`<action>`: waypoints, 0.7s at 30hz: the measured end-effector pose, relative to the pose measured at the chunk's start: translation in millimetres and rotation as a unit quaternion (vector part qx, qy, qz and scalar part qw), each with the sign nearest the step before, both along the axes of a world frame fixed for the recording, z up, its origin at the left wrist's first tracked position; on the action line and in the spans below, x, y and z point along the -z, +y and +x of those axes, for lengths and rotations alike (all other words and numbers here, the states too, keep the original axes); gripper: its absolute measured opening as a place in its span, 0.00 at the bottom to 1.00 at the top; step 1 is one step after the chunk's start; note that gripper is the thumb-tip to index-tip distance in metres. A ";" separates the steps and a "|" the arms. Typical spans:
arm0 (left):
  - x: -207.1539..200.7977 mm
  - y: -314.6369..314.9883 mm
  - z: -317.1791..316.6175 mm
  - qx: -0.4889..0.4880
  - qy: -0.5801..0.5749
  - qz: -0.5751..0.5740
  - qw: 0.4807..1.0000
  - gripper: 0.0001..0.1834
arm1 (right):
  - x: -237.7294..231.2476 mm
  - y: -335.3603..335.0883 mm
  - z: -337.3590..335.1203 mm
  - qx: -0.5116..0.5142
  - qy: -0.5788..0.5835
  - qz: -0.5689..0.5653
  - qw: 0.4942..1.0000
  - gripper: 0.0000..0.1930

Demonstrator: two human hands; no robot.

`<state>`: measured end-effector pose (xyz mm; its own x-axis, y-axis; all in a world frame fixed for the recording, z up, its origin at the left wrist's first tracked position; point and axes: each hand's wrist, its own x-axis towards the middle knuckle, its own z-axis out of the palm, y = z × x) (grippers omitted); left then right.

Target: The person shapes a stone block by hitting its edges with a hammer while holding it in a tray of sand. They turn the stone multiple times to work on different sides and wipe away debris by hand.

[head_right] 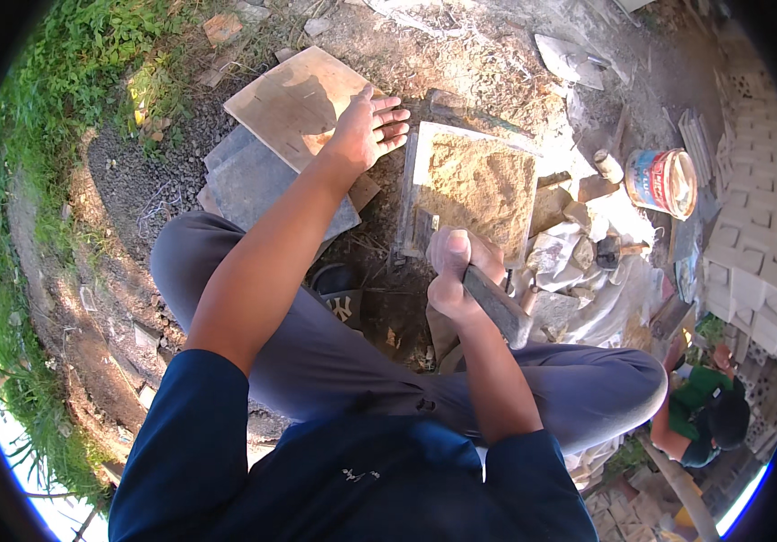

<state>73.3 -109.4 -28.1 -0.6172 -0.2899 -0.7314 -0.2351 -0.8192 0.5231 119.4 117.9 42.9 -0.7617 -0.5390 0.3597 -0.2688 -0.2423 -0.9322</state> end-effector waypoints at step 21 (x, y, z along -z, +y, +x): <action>6.3 4.1 0.3 0.018 0.005 -0.015 1.000 0.32 | 24.7 -4.9 -3.7 0.039 0.041 0.027 0.998 0.24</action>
